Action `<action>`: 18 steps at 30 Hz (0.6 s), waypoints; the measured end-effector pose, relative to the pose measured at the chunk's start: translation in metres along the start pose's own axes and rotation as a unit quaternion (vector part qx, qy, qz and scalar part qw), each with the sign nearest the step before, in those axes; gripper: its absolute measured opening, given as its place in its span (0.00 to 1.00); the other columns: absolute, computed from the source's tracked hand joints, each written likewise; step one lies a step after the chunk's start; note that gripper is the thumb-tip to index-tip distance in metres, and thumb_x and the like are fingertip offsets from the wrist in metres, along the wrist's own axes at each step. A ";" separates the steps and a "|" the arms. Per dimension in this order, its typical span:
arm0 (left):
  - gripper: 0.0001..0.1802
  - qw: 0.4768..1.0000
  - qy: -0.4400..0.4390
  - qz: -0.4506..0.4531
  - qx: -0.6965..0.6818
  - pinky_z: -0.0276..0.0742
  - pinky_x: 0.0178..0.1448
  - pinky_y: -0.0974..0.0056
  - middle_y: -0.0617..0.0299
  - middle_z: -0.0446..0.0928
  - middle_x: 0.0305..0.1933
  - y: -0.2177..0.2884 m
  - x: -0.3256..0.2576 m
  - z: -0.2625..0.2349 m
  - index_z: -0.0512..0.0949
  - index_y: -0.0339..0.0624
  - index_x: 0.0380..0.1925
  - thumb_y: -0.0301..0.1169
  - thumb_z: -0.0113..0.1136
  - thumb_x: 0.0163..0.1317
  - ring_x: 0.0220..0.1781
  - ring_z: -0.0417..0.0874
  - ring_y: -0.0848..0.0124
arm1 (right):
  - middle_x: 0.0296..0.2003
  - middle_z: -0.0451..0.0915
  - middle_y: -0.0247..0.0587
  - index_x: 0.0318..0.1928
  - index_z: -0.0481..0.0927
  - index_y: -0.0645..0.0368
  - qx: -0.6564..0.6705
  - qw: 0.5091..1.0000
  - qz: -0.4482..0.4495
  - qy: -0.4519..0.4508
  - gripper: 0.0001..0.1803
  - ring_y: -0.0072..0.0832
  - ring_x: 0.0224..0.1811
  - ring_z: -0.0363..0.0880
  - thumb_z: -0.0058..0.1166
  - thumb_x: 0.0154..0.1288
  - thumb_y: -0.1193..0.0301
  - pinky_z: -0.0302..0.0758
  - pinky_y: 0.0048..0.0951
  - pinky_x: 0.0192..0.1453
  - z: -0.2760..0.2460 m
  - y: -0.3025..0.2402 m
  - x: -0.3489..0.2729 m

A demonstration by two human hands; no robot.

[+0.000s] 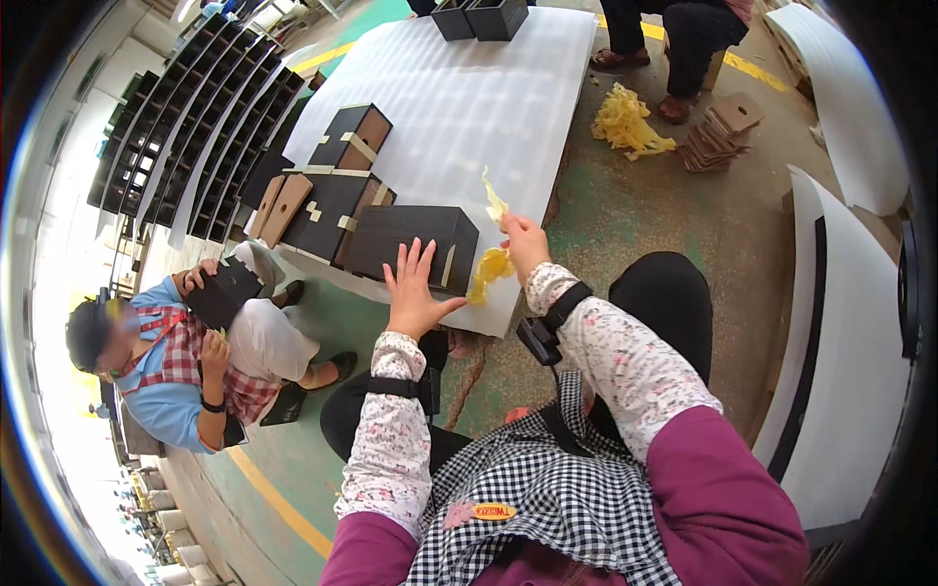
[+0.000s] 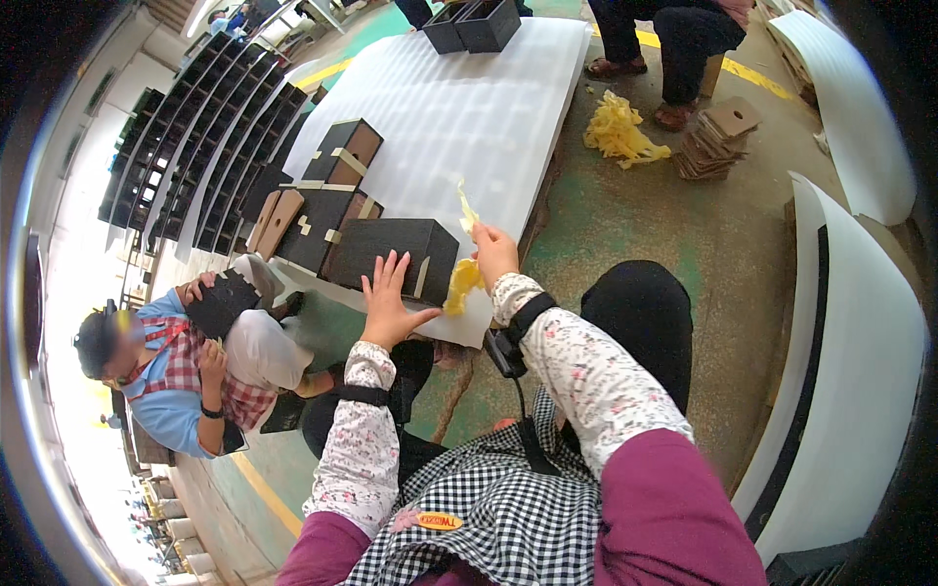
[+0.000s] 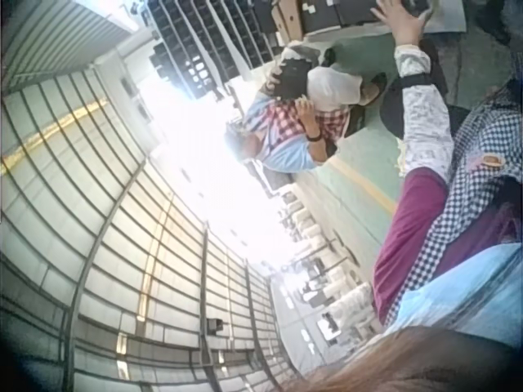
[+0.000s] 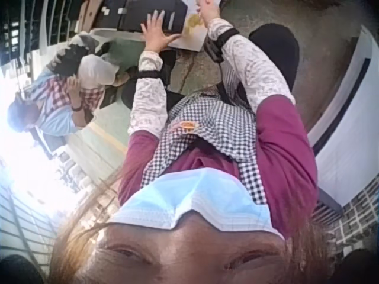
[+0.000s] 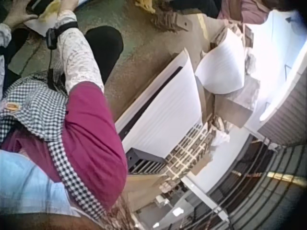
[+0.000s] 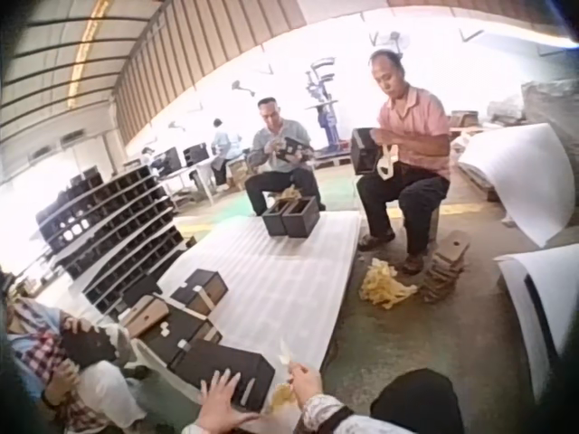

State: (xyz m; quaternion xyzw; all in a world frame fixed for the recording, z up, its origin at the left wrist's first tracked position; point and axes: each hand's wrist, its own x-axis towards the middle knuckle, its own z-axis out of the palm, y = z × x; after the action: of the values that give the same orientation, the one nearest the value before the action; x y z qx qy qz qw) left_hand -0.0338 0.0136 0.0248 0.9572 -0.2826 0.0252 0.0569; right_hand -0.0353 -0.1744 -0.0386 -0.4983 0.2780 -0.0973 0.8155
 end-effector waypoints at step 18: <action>0.53 0.999 0.036 -0.040 0.001 0.37 0.70 0.44 0.57 0.45 0.72 -0.008 0.024 0.044 0.45 0.50 0.67 0.40 0.68 0.45 0.73 0.43 0.58 | 0.37 0.77 0.51 0.44 0.79 0.62 -0.275 0.939 -0.207 0.023 0.18 0.44 0.41 0.74 0.44 0.65 0.62 0.70 0.36 0.47 0.054 0.035 -0.008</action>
State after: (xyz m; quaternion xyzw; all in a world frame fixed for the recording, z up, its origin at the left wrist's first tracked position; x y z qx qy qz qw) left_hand -0.0084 0.0019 -0.0172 0.9663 -0.2420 0.0572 0.0669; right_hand -0.0162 -0.1134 -0.0470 -0.7472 0.2032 -0.1949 0.6021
